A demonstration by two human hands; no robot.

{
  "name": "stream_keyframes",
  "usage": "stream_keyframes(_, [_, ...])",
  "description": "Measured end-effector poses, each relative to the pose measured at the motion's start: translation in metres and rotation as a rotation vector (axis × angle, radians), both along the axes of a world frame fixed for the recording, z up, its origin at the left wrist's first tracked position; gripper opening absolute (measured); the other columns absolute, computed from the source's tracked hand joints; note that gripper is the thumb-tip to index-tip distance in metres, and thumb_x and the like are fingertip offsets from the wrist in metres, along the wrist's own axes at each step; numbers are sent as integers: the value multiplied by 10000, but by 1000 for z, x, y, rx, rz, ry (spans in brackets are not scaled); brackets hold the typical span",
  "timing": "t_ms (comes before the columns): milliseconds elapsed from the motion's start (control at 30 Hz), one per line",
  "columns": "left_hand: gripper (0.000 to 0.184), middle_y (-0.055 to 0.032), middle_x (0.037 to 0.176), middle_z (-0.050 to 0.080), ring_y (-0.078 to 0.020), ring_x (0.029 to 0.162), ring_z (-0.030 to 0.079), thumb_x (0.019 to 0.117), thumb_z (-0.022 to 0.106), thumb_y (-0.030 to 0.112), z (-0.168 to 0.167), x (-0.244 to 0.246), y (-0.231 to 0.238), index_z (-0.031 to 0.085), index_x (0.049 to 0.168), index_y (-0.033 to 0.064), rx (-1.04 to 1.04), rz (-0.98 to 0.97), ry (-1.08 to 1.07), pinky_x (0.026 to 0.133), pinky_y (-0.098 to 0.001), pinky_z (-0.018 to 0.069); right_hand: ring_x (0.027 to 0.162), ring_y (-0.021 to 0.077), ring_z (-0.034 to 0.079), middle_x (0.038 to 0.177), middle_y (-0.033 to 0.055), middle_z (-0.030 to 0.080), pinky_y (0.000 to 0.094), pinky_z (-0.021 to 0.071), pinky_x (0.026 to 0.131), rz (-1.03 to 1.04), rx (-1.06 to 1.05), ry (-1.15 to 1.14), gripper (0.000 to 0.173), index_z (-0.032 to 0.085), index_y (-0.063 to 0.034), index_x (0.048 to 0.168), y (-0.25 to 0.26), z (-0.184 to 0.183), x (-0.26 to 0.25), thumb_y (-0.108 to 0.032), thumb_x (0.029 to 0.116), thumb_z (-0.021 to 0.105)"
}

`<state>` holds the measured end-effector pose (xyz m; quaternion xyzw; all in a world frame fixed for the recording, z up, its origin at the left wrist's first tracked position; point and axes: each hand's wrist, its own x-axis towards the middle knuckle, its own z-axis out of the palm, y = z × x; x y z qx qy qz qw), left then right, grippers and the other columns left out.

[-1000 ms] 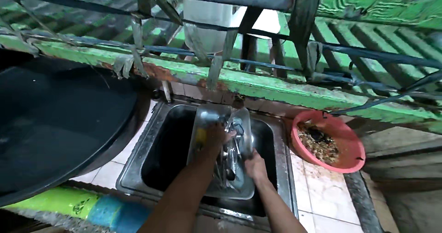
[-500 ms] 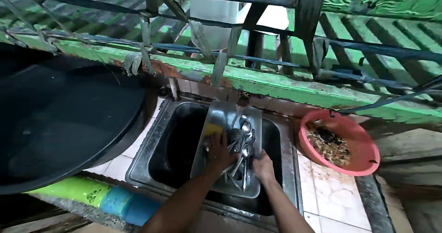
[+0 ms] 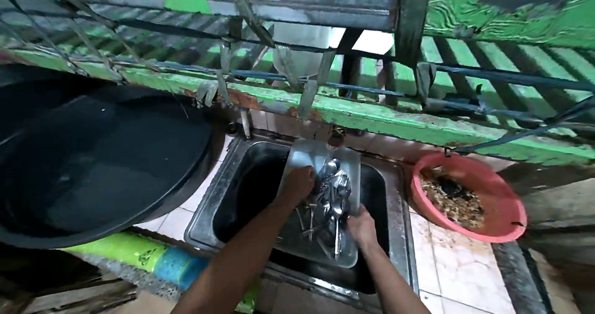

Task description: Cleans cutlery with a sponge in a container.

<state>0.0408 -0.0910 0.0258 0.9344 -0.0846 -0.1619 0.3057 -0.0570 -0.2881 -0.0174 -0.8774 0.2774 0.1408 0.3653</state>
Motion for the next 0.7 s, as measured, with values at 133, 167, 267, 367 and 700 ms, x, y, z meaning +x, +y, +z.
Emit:
stream_keyframes(133, [352,-193,1113,703,-305,997,694,1080,527,293,21,24,-43,662,1248,15,-294,194,143,909,-503,560,1142,392,670,1222,223,688,605,524,971,-9,-11,42,508,500,-114,1483,4,3,1,-176,988,597])
stream_keyframes(167, [354,-169,1049,696,-258,871,682,1080,537,305,26,27,-54,652,1278,34,-403,226,204,819,-448,572,1144,386,671,1222,218,689,601,526,972,-13,-13,41,517,495,-118,1490,4,3,2,-175,985,591])
stream_keyframes(267, [346,-199,1058,691,-265,799,655,1072,573,286,51,22,-71,671,1279,27,-518,234,236,778,-449,561,1155,385,667,1223,222,688,596,524,978,-16,-10,35,500,506,-104,1475,3,2,1,-188,989,588])
stream_keyframes(367, [364,-193,1081,662,-252,850,637,1084,549,275,74,25,-64,619,1323,10,-406,160,287,811,-432,546,1143,387,671,1217,224,687,597,526,971,-13,-2,40,503,501,-102,1473,3,1,2,-185,986,595])
stream_keyframes(700, [375,-302,1336,632,-425,1331,557,1028,593,193,188,-20,-20,658,1287,-71,109,158,-654,1130,-558,388,1128,433,672,1227,265,673,621,529,955,61,-22,59,454,516,-45,1432,6,11,-4,-228,1021,582])
